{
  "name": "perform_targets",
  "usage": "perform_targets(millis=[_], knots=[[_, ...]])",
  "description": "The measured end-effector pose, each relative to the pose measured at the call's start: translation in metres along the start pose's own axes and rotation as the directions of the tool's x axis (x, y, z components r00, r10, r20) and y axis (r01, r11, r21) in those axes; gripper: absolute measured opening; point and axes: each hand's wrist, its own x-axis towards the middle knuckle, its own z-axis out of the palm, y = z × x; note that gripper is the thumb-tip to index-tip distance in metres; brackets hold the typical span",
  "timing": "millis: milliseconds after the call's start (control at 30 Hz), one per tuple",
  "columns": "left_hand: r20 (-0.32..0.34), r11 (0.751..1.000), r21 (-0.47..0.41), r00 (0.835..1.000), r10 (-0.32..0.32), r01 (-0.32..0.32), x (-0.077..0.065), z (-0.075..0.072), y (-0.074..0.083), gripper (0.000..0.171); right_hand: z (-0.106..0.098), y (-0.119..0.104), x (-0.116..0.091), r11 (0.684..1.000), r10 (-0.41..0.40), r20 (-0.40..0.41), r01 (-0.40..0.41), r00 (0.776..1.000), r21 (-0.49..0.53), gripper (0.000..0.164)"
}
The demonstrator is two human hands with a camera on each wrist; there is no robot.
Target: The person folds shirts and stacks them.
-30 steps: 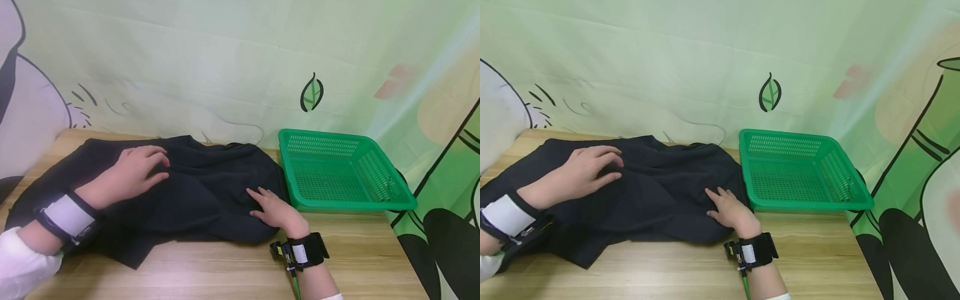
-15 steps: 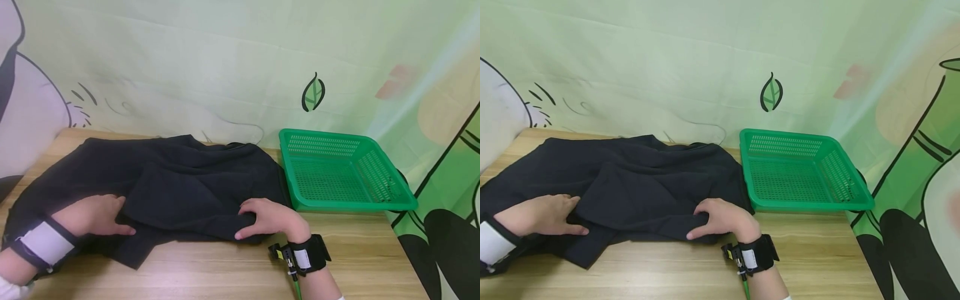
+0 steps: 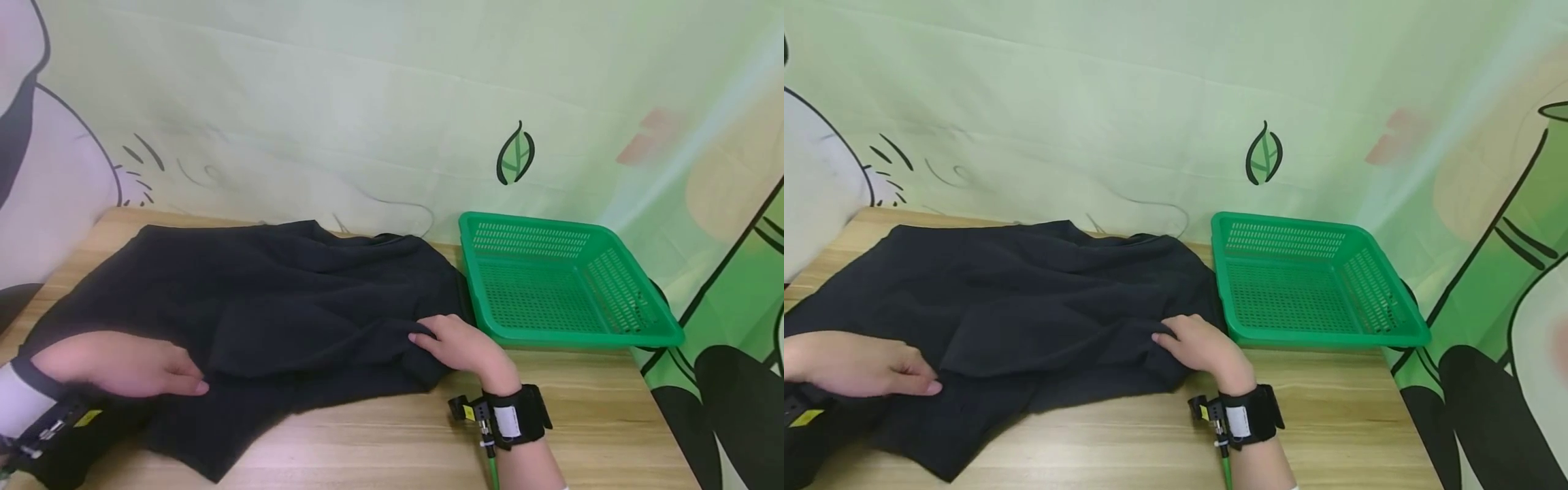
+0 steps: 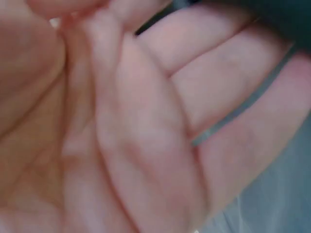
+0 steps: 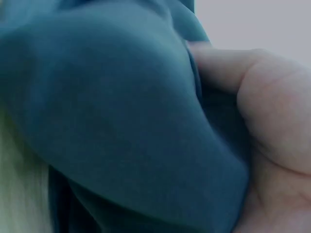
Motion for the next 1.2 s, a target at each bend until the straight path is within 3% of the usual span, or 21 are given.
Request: perform_targets(millis=[33,100,167,233,300,367,433,533,700,800,867,900,933,1000,1067,1100,1133,1167,1200], knots=[[0.035,1.0,-0.021,0.999,0.012,-0.011,-0.004,-0.004,0.006,0.027,0.0,0.0,0.0,1.0,0.018,-0.024,-0.018,1.0,-0.007,0.02],[0.01,0.999,-0.027,1.0,0.029,-0.029,-0.011,-0.014,0.017,0.025,-0.001,0.0,0.0,0.998,0.052,-0.061,-0.054,0.997,-0.029,0.019],[-0.103,0.998,0.017,0.992,0.069,-0.068,-0.016,-0.024,0.023,0.021,0.0,0.0,0.0,0.995,0.087,-0.078,-0.091,0.993,-0.048,0.017],[-0.225,0.996,0.041,0.97,0.089,-0.082,-0.018,-0.034,0.025,0.021,0.001,0.0,0.001,0.992,0.107,-0.086,-0.112,0.991,-0.06,0.015],[-0.251,0.998,-0.008,0.966,0.059,-0.063,-0.017,-0.04,0.025,0.02,0.001,0.001,0.002,0.99,0.116,-0.085,-0.122,0.99,-0.065,0.013],[-0.231,0.999,-0.023,0.973,0.019,-0.025,-0.011,-0.037,0.026,0.018,0.002,0.001,0.002,0.99,0.114,-0.085,-0.12,0.99,-0.069,0.011],[-0.17,1.0,-0.019,0.985,-0.023,0.02,-0.004,-0.028,0.028,0.027,0.003,0.002,0.003,0.991,0.108,-0.085,-0.115,0.99,-0.072,0.011],[-0.158,0.998,0.056,0.987,0.022,-0.013,0.011,-0.011,0.03,0.038,0.003,0.003,0.004,0.99,0.111,-0.087,-0.118,0.99,-0.078,0.01],[-0.235,0.987,0.045,0.959,0.159,-0.153,0.024,-0.007,0.039,0.037,0.005,0.002,0.006,0.987,0.131,-0.092,-0.138,0.987,-0.081,0.013],[-0.315,0.983,-0.029,0.935,0.165,-0.183,0.021,-0.018,0.048,0.037,0.005,0.002,0.006,0.987,0.135,-0.091,-0.143,0.987,-0.077,0.014],[-0.419,0.982,-0.064,0.898,0.133,-0.175,0.016,-0.031,0.052,0.037,0.005,0.001,0.006,0.986,0.138,-0.089,-0.145,0.986,-0.077,0.013],[-0.484,0.984,-0.08,0.869,0.102,-0.16,0.014,-0.037,0.053,0.036,0.004,0.001,0.006,0.986,0.138,-0.089,-0.145,0.986,-0.076,0.013],[-0.555,0.984,-0.106,0.829,0.061,-0.143,0.012,-0.044,0.053,0.035,0.004,0.001,0.006,0.987,0.138,-0.089,-0.145,0.986,-0.076,0.012],[-0.688,0.983,-0.152,0.725,-0.032,-0.101,0.008,-0.058,0.051,0.03,0.004,0.002,0.006,0.987,0.137,-0.088,-0.143,0.987,-0.074,0.011],[-0.775,0.981,-0.191,0.619,-0.122,-0.045,0.004,-0.068,0.045,0.027,0.004,0.002,0.006,0.988,0.133,-0.086,-0.139,0.987,-0.07,0.011],[-0.8,0.979,-0.2,0.581,-0.151,-0.022,0.003,-0.071,0.041,0.027,0.004,0.002,0.005,0.988,0.13,-0.085,-0.136,0.988,-0.069,0.011],[-0.812,0.982,-0.186,0.561,-0.16,0.011,0.003,-0.074,0.036,0.028,0.004,0.002,0.005,0.989,0.128,-0.086,-0.134,0.988,-0.067,0.011],[-0.804,0.983,-0.184,0.572,-0.165,0.025,0.004,-0.076,0.031,0.032,0.004,0.002,0.005,0.989,0.128,-0.086,-0.134,0.988,-0.064,0.011],[-0.781,0.983,-0.18,0.6,-0.171,0.045,0.006,-0.076,0.026,0.039,0.004,0.002,0.005,0.989,0.13,-0.089,-0.136,0.988,-0.06,0.013]])
